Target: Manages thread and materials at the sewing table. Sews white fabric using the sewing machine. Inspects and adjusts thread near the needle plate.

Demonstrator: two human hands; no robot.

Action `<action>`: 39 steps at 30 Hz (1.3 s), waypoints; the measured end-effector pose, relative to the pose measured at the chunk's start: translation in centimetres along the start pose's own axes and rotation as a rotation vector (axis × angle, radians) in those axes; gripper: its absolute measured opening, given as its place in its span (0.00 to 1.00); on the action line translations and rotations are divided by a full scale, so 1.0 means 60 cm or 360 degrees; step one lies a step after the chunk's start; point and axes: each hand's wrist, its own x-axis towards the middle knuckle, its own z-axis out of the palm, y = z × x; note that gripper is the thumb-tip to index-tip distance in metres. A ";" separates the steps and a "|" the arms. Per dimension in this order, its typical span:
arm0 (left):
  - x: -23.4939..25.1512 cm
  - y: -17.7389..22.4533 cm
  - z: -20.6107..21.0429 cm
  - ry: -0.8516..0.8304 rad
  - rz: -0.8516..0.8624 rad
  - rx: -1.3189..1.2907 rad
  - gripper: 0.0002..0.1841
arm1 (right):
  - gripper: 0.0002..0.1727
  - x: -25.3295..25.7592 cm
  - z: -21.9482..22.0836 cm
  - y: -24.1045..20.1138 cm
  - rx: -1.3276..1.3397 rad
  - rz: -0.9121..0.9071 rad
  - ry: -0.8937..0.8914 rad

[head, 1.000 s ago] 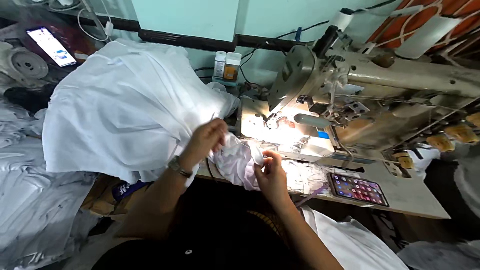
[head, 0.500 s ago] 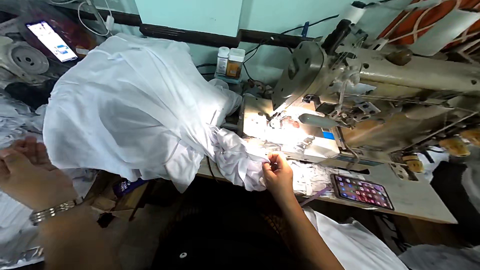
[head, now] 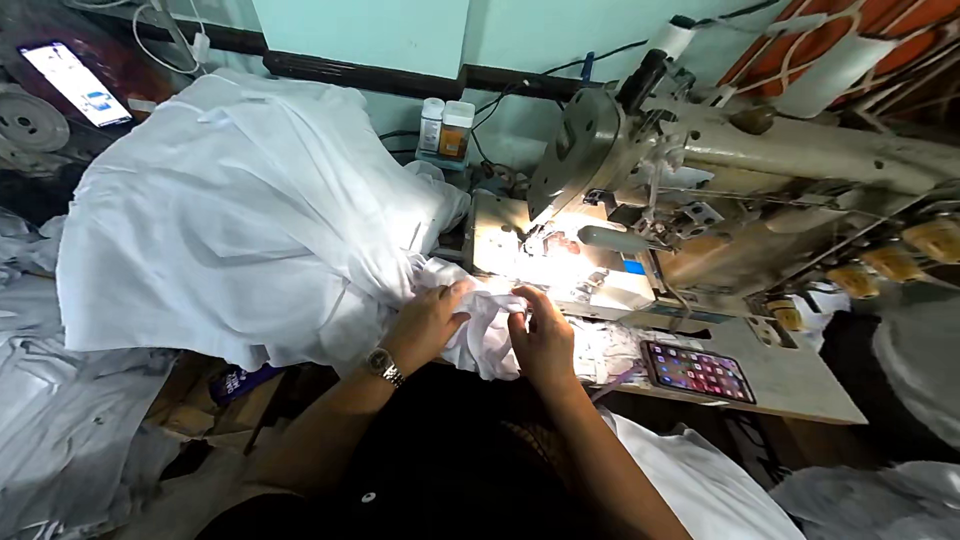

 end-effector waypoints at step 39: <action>-0.122 -0.077 -0.035 0.0869 -0.0016 0.0084 0.17 | 0.08 -0.050 0.059 0.089 0.0653 0.0696 -0.0006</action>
